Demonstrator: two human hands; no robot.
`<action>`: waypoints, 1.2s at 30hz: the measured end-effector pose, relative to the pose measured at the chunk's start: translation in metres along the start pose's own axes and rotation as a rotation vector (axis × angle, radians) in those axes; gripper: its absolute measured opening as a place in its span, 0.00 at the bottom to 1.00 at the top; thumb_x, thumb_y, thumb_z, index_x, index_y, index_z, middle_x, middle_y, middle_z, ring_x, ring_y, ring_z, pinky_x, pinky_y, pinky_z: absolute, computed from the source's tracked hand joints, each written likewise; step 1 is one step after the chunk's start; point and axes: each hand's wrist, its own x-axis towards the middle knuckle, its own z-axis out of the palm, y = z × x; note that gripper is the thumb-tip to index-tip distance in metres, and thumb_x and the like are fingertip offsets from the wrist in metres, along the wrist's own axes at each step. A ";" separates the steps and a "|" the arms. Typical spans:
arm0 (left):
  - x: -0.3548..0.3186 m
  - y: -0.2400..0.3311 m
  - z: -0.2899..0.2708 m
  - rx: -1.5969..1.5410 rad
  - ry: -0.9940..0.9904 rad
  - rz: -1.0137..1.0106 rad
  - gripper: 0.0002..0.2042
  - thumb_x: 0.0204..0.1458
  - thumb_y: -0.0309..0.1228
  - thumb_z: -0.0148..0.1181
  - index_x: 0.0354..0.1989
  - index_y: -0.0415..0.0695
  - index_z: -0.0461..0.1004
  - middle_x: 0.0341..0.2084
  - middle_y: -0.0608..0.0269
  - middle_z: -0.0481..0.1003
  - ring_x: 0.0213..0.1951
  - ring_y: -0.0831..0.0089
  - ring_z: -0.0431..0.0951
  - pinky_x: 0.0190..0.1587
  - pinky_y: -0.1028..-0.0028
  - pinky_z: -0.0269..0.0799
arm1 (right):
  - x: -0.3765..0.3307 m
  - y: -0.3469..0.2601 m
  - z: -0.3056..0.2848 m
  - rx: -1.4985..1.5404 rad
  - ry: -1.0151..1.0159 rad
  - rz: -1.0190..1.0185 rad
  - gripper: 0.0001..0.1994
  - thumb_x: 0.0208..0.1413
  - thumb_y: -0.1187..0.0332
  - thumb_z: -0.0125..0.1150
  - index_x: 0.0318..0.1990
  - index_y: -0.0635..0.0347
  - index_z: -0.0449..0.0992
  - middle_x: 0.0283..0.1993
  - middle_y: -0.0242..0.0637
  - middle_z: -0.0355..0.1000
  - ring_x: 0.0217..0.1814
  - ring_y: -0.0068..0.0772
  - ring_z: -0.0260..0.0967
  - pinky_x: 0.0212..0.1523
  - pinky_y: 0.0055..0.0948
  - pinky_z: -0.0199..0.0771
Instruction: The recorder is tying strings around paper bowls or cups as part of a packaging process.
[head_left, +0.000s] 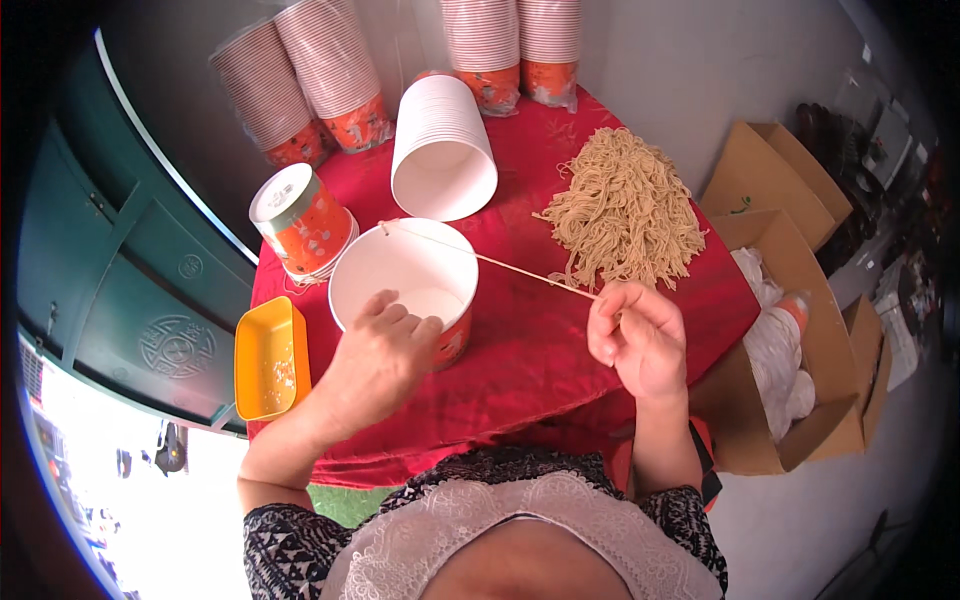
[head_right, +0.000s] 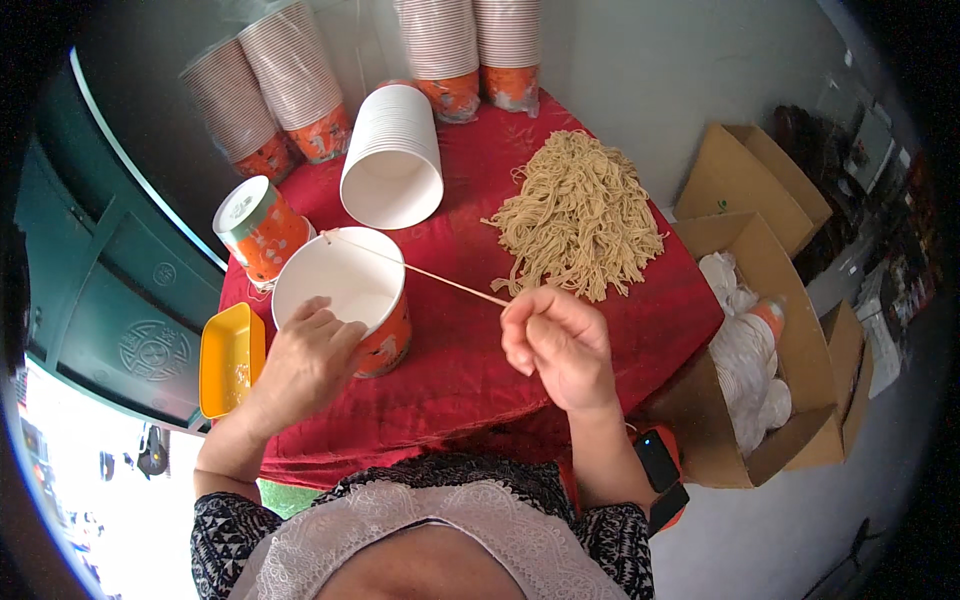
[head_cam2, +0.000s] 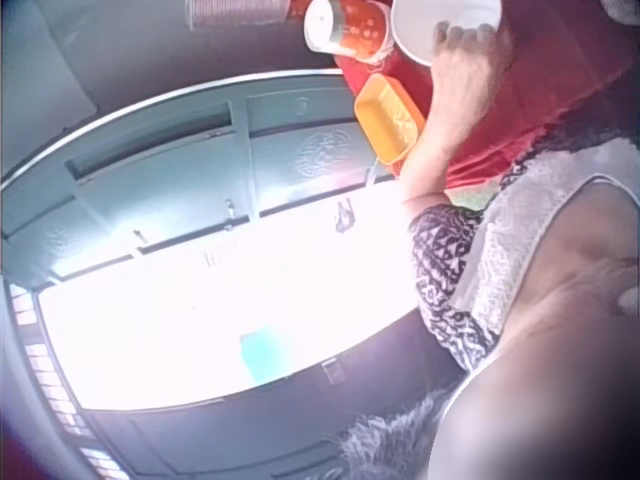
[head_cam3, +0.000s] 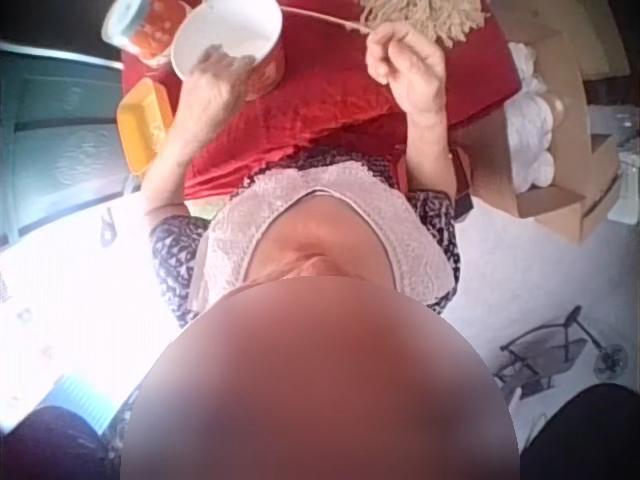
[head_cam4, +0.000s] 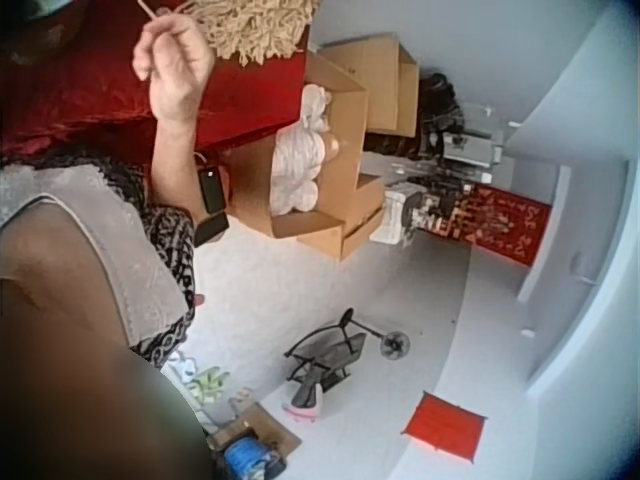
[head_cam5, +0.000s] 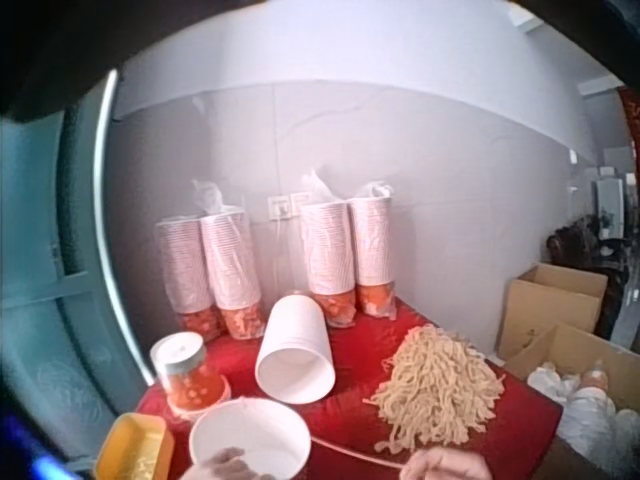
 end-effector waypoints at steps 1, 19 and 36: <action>0.002 0.004 0.004 0.007 0.016 -0.015 0.07 0.42 0.27 0.58 0.29 0.42 0.67 0.18 0.60 0.71 0.27 0.62 0.76 0.41 0.62 0.72 | 0.000 0.003 0.003 0.030 -0.085 -0.018 0.14 0.63 0.65 0.55 0.43 0.72 0.72 0.34 0.37 0.69 0.27 0.21 0.62 0.26 0.20 0.63; 0.009 0.056 0.027 -0.314 0.540 -0.106 0.15 0.40 0.15 0.65 0.39 0.37 0.75 0.27 0.58 0.73 0.29 0.61 0.74 0.32 0.67 0.70 | -0.006 0.051 0.017 0.233 -0.269 0.042 0.45 0.62 0.34 0.34 0.70 0.69 0.51 0.71 0.54 0.55 0.73 0.48 0.51 0.71 0.43 0.47; -0.009 0.076 0.060 -1.264 0.647 -0.543 0.05 0.56 0.14 0.54 0.35 0.37 0.67 0.21 0.68 0.73 0.22 0.88 0.71 0.23 0.86 0.65 | -0.017 0.069 0.030 -0.220 -0.269 -0.056 0.46 0.63 0.34 0.35 0.70 0.73 0.48 0.73 0.55 0.49 0.77 0.43 0.42 0.74 0.41 0.34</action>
